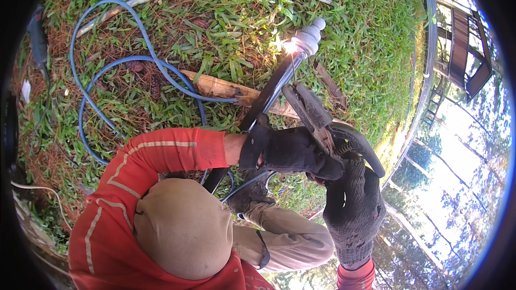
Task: The person uses an electrode holder to perform arc welding on a joint between a black pipe and a grey fitting while crouching on the grass.
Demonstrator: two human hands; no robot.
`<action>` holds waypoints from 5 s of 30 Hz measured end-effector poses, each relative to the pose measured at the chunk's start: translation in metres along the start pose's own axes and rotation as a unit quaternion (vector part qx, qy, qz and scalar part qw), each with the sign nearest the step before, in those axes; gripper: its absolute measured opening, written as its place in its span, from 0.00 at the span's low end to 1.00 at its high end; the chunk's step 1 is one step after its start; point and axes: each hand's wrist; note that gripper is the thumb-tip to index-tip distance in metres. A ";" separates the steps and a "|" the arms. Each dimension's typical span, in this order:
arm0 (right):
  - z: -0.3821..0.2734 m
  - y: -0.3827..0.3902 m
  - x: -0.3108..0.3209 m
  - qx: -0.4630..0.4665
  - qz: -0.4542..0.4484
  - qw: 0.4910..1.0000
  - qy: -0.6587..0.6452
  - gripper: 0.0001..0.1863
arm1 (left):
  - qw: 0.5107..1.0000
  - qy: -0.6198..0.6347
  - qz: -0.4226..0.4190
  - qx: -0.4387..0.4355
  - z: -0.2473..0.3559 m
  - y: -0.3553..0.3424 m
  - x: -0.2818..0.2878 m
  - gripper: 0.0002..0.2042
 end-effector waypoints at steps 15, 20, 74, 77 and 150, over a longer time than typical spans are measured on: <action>0.001 -0.001 -0.003 0.007 0.009 1.000 0.007 0.36 | 1.000 0.008 0.010 0.018 -0.008 0.001 0.004 0.23; 0.005 0.004 0.005 0.030 -0.005 0.999 0.009 0.34 | 0.991 0.068 -0.026 -0.109 -0.025 -0.006 -0.001 0.13; 0.001 0.004 0.000 -0.002 0.020 1.000 -0.002 0.31 | 1.000 -0.002 -0.001 -0.009 0.001 -0.004 -0.004 0.16; 0.001 0.004 0.001 -0.015 0.008 1.000 0.003 0.35 | 1.000 0.004 0.000 0.014 0.008 0.000 -0.003 0.16; 0.008 0.015 -0.008 0.006 0.041 0.999 -0.003 0.33 | 0.998 -0.024 -0.055 -0.019 -0.016 -0.012 0.000 0.21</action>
Point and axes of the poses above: each hand's wrist, its own y-axis away from the middle knuckle, its own x-axis out of the back of the hand, z = x × y, and after that the axes turned 9 degrees about z, right-handed
